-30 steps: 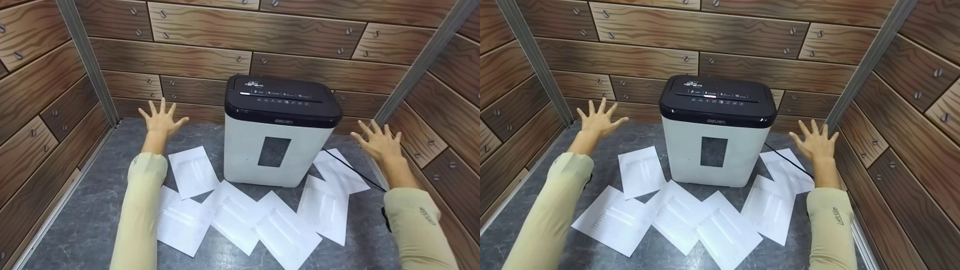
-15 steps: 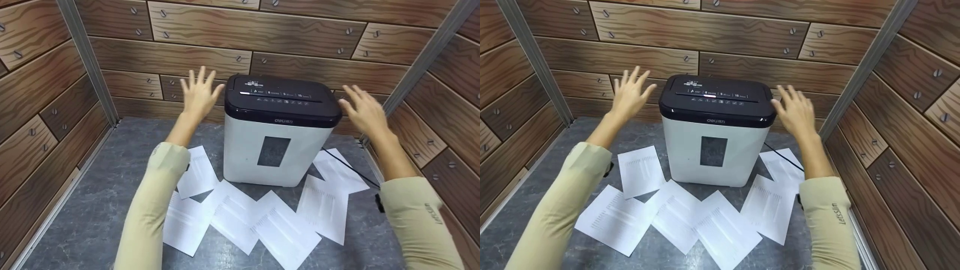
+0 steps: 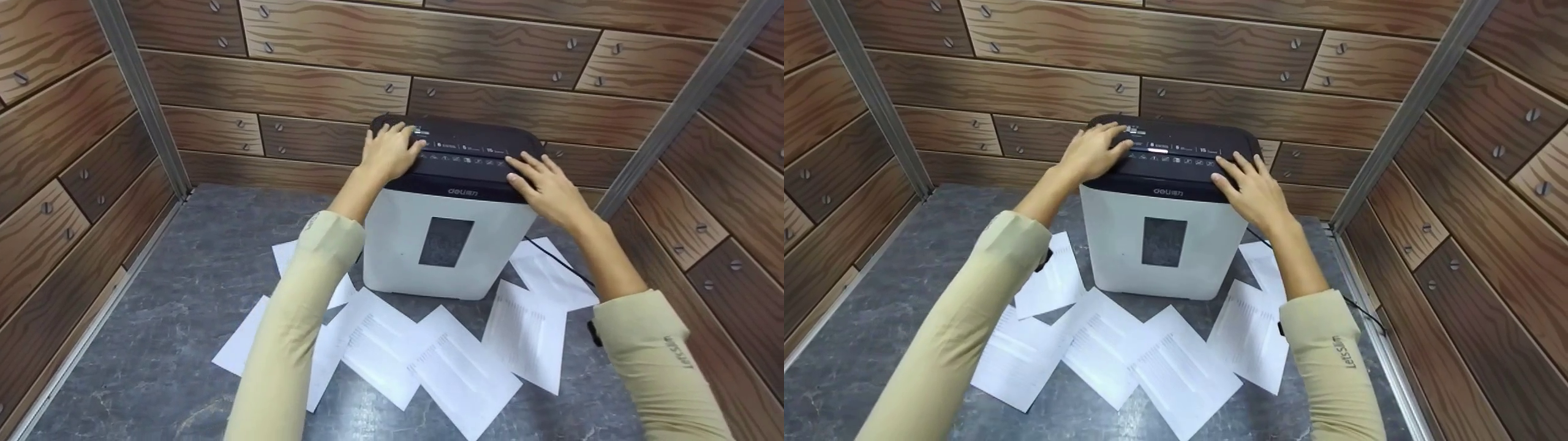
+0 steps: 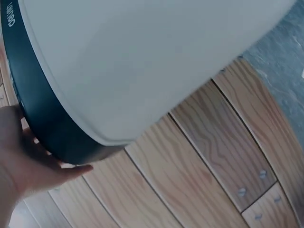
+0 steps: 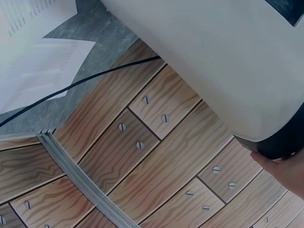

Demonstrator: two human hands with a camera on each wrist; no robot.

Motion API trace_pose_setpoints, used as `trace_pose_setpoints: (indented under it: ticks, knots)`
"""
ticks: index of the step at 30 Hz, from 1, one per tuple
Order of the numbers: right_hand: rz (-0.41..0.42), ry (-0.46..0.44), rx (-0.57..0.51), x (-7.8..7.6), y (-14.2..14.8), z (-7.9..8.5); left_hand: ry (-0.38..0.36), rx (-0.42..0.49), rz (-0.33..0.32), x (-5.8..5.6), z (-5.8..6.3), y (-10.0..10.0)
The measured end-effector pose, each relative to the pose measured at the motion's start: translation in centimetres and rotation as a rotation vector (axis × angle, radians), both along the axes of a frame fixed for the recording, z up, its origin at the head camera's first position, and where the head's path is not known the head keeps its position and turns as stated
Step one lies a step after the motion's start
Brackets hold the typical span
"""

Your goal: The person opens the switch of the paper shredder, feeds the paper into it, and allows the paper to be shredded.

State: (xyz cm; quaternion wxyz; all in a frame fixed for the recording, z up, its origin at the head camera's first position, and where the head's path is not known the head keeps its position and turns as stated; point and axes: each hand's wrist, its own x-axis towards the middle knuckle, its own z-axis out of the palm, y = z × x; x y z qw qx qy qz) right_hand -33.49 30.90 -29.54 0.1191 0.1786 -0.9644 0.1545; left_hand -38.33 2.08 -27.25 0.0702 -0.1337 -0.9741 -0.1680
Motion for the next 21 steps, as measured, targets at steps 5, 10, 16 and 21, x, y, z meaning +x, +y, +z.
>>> trace_pose_setpoints:
  ticks: [5, 10, 16, 21]
  knots:
    - [0.010, 0.029, -0.026, 0.1, -0.1, -0.4, -0.059, 0.016, 0.005, -0.8, -0.1, 1.2]
    - [0.027, 0.061, -0.039, -0.2, -0.5, -0.5, -0.056, -0.006, 0.082, -1.4, -0.2, 1.6]
    - [0.041, 0.090, -0.043, -0.1, -0.5, -0.7, -0.094, -0.121, 0.070, -1.5, -0.3, 1.7]
    - [0.055, 0.127, -0.047, -0.1, 0.0, -1.1, -0.124, -0.177, 0.036, -1.5, -0.4, 2.2]
